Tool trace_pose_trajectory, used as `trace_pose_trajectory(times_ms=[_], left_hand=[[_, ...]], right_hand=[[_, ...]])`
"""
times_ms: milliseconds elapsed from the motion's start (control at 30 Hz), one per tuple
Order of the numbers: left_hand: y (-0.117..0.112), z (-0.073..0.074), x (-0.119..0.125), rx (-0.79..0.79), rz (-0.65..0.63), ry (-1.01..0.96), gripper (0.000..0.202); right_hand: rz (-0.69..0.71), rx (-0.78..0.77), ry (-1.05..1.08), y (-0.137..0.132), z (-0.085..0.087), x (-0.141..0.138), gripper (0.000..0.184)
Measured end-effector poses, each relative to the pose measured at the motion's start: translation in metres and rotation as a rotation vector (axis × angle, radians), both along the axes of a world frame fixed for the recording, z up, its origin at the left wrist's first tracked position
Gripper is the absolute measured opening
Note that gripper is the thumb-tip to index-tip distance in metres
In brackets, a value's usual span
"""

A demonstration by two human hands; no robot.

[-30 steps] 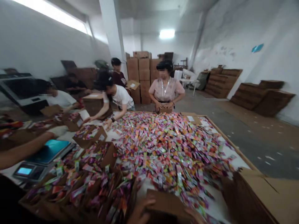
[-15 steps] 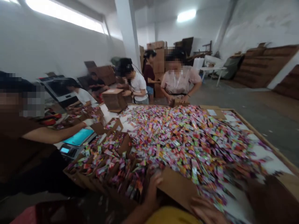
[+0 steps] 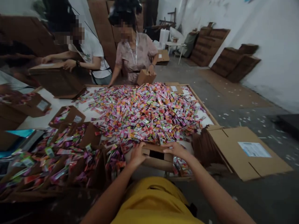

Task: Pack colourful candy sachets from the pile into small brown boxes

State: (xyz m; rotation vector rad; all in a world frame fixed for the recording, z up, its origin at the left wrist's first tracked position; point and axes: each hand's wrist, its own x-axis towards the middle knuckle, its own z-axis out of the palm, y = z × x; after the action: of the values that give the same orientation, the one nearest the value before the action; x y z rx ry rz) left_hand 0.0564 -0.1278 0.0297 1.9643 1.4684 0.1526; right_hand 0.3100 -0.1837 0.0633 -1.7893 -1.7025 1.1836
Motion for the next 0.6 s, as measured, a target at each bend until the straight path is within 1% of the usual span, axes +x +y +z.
trace_pose_trajectory(times_ms=[67,100,167,200,233,300,333,367,400,433,467,500,533,600], left_hand=[[0.006,-0.008,0.006,-0.016,-0.021,0.010,0.065],[0.010,-0.014,0.006,-0.015,-0.027,0.000,0.066],[0.019,-0.023,0.004,-0.016,-0.052,-0.039,0.069],[0.024,-0.024,0.002,-0.025,-0.096,-0.071,0.073],[0.028,-0.024,-0.001,-0.036,-0.161,-0.100,0.081],[0.029,-0.016,-0.009,-0.042,-0.324,-0.091,0.104],[0.024,-0.010,-0.015,-0.021,-0.385,-0.039,0.113],[0.016,-0.004,-0.020,0.018,-0.407,0.048,0.115],[0.006,0.000,-0.025,0.076,-0.384,0.154,0.111],[-0.006,0.003,-0.029,0.144,-0.346,0.254,0.100],[-0.018,0.002,-0.033,0.211,-0.322,0.327,0.087],[-0.029,0.000,-0.038,0.263,-0.328,0.375,0.072],[-0.038,-0.003,-0.044,0.286,-0.369,0.409,0.057],[-0.050,-0.009,-0.061,0.257,-0.528,0.445,0.032]], right_hand=[[0.040,-0.075,-0.107,-0.001,-0.001,-0.002,0.053],[0.043,-0.083,-0.208,-0.003,-0.004,-0.007,0.055],[0.022,-0.046,-0.433,-0.008,-0.010,-0.020,0.056],[0.005,-0.022,-0.516,-0.009,-0.014,-0.026,0.055],[-0.013,-0.002,-0.566,-0.010,-0.017,-0.031,0.053],[-0.028,0.013,-0.588,-0.011,-0.022,-0.035,0.051],[-0.031,0.016,-0.581,-0.010,-0.026,-0.035,0.050],[-0.031,0.028,-0.571,-0.010,-0.031,-0.033,0.049],[-0.031,0.052,-0.560,-0.009,-0.037,-0.030,0.049],[-0.031,0.086,-0.552,-0.007,-0.045,-0.027,0.048],[-0.032,0.130,-0.545,-0.004,-0.054,-0.023,0.047],[-0.029,0.178,-0.540,-0.001,-0.063,-0.019,0.045],[-0.020,0.222,-0.535,0.002,-0.072,-0.015,0.043],[0.002,0.284,-0.527,0.006,-0.083,-0.008,0.040]])
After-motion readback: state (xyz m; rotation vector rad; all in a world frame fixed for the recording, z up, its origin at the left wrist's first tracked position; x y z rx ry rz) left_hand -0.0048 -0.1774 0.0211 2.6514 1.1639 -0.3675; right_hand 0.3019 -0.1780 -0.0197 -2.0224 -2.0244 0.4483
